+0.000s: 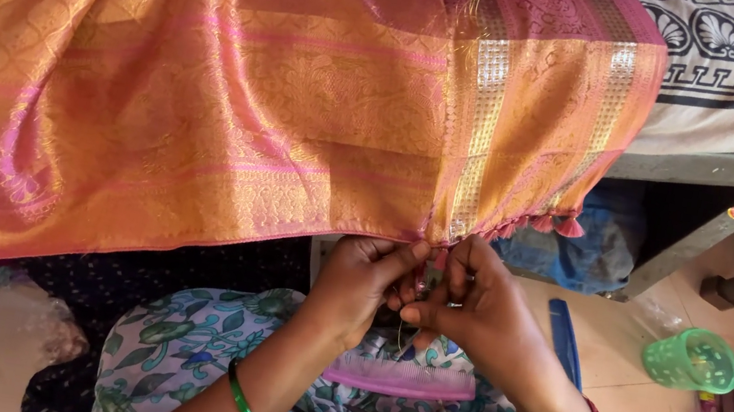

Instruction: The camera wearer is attaching and trimming decorative tassels on the border of a traditional pink and gold saree.

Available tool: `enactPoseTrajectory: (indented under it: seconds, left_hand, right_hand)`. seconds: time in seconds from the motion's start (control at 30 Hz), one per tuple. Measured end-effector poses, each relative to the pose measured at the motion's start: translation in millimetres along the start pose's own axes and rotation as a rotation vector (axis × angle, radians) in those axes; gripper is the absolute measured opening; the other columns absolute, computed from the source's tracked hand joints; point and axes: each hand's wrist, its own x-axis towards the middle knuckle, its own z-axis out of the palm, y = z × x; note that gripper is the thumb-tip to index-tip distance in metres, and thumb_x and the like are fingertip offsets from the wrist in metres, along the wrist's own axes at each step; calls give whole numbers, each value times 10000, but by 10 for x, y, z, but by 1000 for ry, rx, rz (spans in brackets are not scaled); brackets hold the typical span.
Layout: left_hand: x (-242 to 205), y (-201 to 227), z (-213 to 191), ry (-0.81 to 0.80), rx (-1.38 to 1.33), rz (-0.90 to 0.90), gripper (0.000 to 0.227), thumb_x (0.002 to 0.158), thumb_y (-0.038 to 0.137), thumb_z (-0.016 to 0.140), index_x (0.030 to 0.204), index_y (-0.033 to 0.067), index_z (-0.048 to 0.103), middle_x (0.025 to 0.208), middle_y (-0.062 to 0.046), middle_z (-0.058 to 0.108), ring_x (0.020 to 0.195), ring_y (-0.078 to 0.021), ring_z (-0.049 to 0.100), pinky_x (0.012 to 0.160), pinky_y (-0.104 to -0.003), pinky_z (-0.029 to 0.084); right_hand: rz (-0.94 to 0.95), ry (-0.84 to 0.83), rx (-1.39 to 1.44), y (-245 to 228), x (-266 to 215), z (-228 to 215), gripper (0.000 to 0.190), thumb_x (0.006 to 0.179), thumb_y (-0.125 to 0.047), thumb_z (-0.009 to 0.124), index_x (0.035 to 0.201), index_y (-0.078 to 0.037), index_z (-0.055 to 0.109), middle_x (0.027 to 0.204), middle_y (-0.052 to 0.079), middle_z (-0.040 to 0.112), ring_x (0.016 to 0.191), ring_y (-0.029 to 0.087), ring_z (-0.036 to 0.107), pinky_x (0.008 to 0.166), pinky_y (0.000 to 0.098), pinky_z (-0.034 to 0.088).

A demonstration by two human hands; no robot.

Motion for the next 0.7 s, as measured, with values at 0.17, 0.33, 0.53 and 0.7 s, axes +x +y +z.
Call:
enactPoseTrajectory:
  seconds: [0.17, 0.33, 0.53, 0.7]
  left_hand:
    - [28, -19, -9, 15, 5, -17, 200, 948, 255, 732, 884, 66, 741, 660, 14, 637, 558, -76, 573, 514, -230, 414]
    - [25, -26, 6, 10, -10, -22, 200, 950, 256, 727, 900, 64, 746, 687, 14, 647, 573, -71, 576, 515, -226, 410]
    - [27, -22, -11, 2, -53, -10, 182, 945, 237, 733, 912, 59, 744, 707, 4, 655, 568, -78, 582, 507, -231, 409]
    - [23, -13, -23, 6, -74, -71, 200, 955, 253, 709, 928, 61, 759, 670, -3, 641, 554, -84, 593, 505, -226, 417]
  right_hand:
    - [37, -16, 38, 19, -15, -7, 429, 765, 87, 793, 877, -51, 402, 839, 113, 627, 710, 167, 688, 563, 321, 628]
    - [91, -17, 90, -29, -3, 30, 392, 746, 76, 781, 894, -50, 440, 872, 87, 645, 743, 155, 697, 571, 314, 627]
    - [105, -66, 140, 182, 20, -69, 418, 769, 80, 794, 903, -76, 429, 832, 64, 585, 738, 152, 669, 579, 316, 612]
    - [144, -73, 223, 216, -23, -132, 450, 750, 97, 794, 886, -96, 411, 839, 37, 509, 709, 176, 667, 565, 333, 617]
